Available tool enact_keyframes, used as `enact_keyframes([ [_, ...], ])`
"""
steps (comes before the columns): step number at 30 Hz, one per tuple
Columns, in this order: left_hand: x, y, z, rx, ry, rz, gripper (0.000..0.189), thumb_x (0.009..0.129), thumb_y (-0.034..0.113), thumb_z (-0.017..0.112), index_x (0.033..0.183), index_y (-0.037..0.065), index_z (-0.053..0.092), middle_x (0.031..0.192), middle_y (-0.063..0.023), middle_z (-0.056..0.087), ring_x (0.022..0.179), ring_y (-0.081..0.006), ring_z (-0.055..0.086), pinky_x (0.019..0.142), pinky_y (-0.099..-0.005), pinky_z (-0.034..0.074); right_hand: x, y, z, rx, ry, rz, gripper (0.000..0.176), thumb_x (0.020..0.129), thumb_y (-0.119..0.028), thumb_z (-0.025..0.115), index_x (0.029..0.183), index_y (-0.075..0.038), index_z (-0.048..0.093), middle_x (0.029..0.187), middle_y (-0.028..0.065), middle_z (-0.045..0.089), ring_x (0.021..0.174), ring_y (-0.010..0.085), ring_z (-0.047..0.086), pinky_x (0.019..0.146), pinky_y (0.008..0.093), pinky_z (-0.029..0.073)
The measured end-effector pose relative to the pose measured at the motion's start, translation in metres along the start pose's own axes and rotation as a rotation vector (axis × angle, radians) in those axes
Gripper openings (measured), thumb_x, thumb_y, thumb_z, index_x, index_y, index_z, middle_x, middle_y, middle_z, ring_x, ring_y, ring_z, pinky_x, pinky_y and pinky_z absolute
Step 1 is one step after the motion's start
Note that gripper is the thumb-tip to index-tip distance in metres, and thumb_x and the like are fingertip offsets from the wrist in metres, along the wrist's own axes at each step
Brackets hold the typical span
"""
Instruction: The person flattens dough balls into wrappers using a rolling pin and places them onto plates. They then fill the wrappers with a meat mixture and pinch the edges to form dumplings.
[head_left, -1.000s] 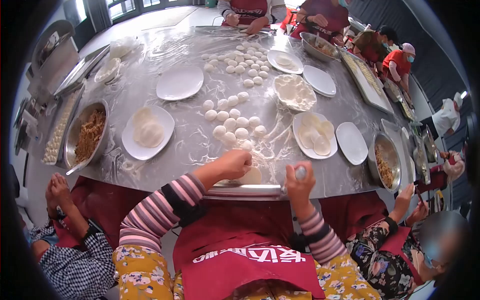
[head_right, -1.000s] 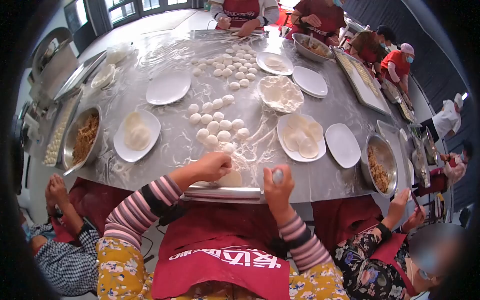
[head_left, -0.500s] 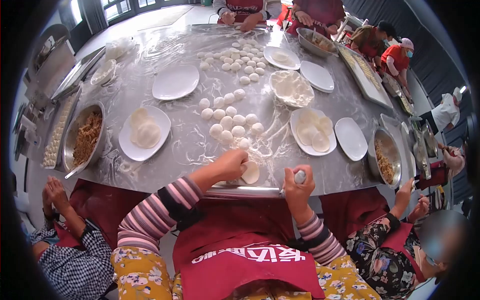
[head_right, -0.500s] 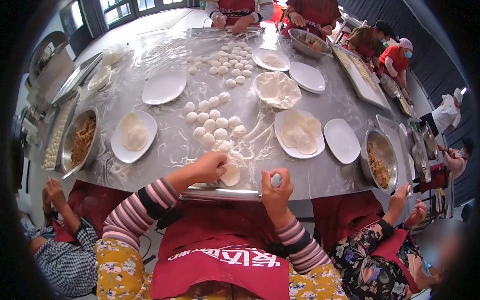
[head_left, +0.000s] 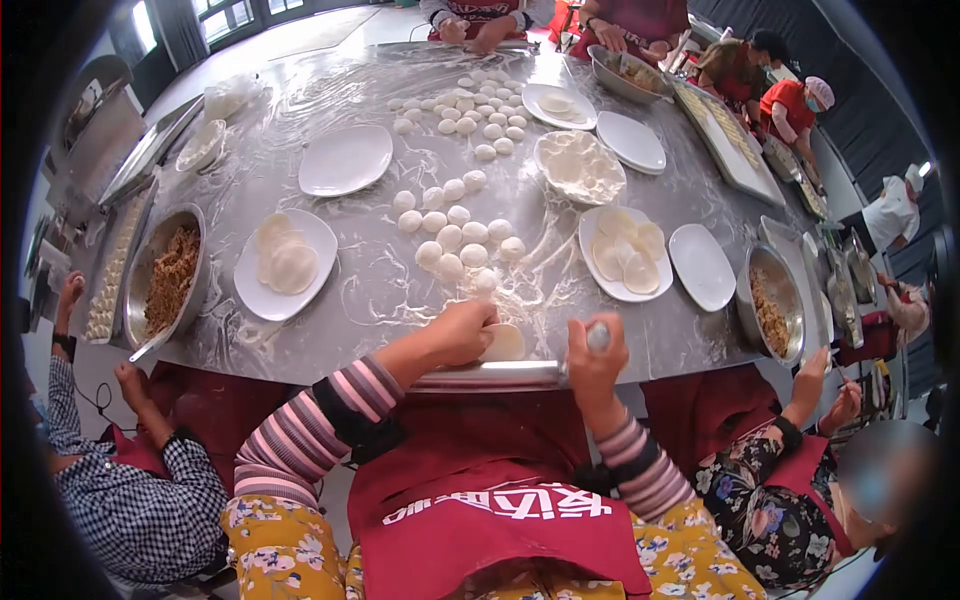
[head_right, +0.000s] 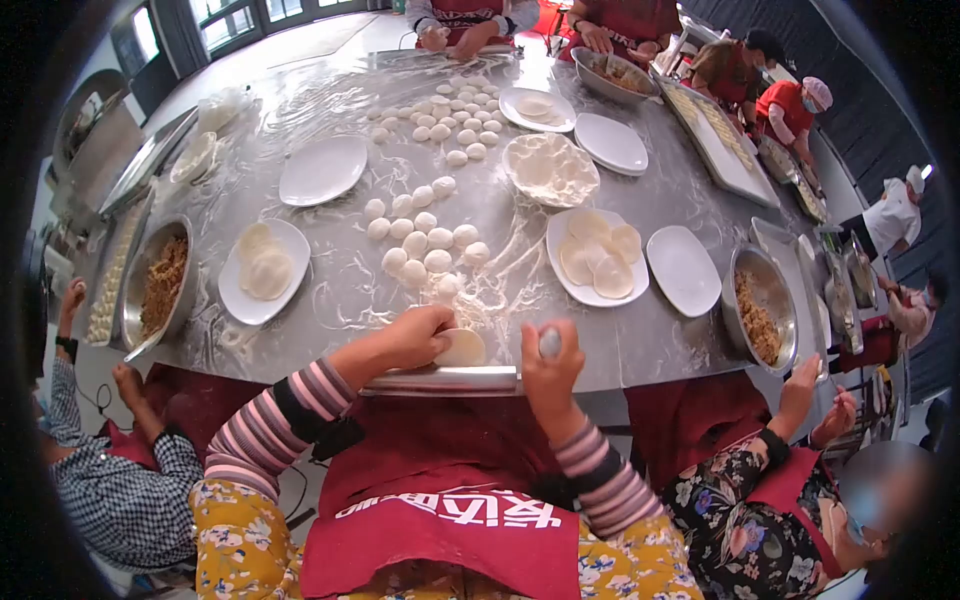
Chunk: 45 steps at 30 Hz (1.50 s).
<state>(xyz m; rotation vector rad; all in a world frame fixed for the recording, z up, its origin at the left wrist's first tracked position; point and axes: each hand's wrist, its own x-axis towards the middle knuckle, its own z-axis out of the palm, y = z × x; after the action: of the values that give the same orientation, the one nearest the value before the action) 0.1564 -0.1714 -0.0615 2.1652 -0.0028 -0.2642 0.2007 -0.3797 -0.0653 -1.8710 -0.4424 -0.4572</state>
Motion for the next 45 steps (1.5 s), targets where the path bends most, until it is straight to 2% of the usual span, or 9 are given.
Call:
enact_keyframes([
  [11,0.019,-0.006,0.001,0.110,0.034,0.089,0.012,0.075,0.009,0.060,0.083,-0.001,0.059,0.078,-0.0185,0.062,0.074,-0.0284,0.060,0.067,-0.0366,0.046,0.001,0.008,-0.002,-0.197,0.004,-0.311,0.019,0.076,-0.004,0.067,0.081,-0.005,0.049,0.061,0.0126,0.050,0.050,0.0273,0.051,0.049,0.0355,0.041],
  [13,0.013,-0.011,-0.002,0.057,0.054,0.082,0.011,0.076,0.007,0.060,0.084,-0.001,0.059,0.077,-0.0172,0.061,0.073,-0.0276,0.060,0.067,-0.0363,0.046,-0.016,0.004,-0.011,0.067,-0.027,0.061,0.019,0.076,-0.004,0.067,0.081,-0.005,0.049,0.060,0.0114,0.049,0.050,0.0263,0.050,0.048,0.0353,0.041],
  [17,0.012,0.000,0.000,0.084,0.023,0.121,0.011,0.076,0.006,0.059,0.085,0.000,0.058,0.077,-0.0163,0.061,0.072,-0.0269,0.059,0.066,-0.0358,0.046,0.034,0.005,0.026,-0.096,0.071,-0.247,0.020,0.075,-0.005,0.068,0.081,-0.005,0.049,0.064,0.0135,0.052,0.051,0.0306,0.052,0.049,0.0365,0.042],
  [24,0.014,-0.005,-0.003,0.034,0.053,0.036,0.012,0.079,0.009,0.060,0.086,-0.001,0.061,0.078,-0.0154,0.063,0.073,-0.0242,0.060,0.067,-0.0349,0.046,0.015,0.003,0.007,-0.067,0.006,-0.234,0.020,0.075,-0.004,0.068,0.082,-0.004,0.049,0.067,0.0143,0.054,0.056,0.0312,0.054,0.051,0.0369,0.042],
  [27,0.001,-0.001,-0.013,0.019,0.024,0.037,0.013,0.079,0.010,0.061,0.086,-0.001,0.061,0.078,-0.0150,0.064,0.073,-0.0228,0.061,0.067,-0.0350,0.047,-0.006,0.008,-0.007,0.027,-0.074,0.055,0.020,0.075,-0.004,0.068,0.084,-0.004,0.049,0.067,0.0140,0.054,0.057,0.0301,0.054,0.052,0.0365,0.043],
  [29,-0.004,0.003,-0.014,0.040,-0.022,0.040,0.013,0.080,0.010,0.061,0.085,-0.001,0.062,0.077,-0.0147,0.064,0.073,-0.0222,0.061,0.067,-0.0350,0.047,0.017,0.008,0.009,-0.296,0.032,-0.383,0.020,0.076,-0.003,0.067,0.085,-0.004,0.049,0.066,0.0136,0.053,0.056,0.0286,0.054,0.052,0.0353,0.043],
  [33,0.011,-0.011,-0.012,0.050,0.000,-0.028,0.013,0.080,0.011,0.061,0.086,0.000,0.062,0.075,-0.0140,0.063,0.070,-0.0210,0.060,0.065,-0.0336,0.046,0.055,0.009,0.051,0.043,-0.017,-0.127,0.022,0.075,-0.003,0.068,0.086,-0.004,0.049,0.066,0.0163,0.051,0.055,0.0347,0.051,0.050,0.0386,0.041],
  [38,0.004,0.006,-0.013,0.121,-0.060,-0.066,0.014,0.079,0.012,0.062,0.086,0.000,0.061,0.072,-0.0127,0.061,0.067,-0.0179,0.057,0.063,-0.0319,0.045,0.021,-0.001,0.007,-0.010,-0.005,-0.261,0.024,0.074,-0.003,0.069,0.084,-0.005,0.048,0.065,0.0099,0.049,0.052,0.0305,0.051,0.047,0.0363,0.041],
  [45,0.113,0.058,0.001,-0.435,-0.021,0.133,0.020,0.081,0.016,0.061,0.092,0.000,0.057,0.078,-0.0110,0.059,0.073,-0.0150,0.056,0.067,-0.0301,0.046,-0.002,-0.012,-0.021,0.091,-0.104,-0.123,0.023,0.074,-0.005,0.072,0.082,-0.006,0.050,0.066,0.0105,0.054,0.051,0.0234,0.055,0.047,0.0311,0.044],
])
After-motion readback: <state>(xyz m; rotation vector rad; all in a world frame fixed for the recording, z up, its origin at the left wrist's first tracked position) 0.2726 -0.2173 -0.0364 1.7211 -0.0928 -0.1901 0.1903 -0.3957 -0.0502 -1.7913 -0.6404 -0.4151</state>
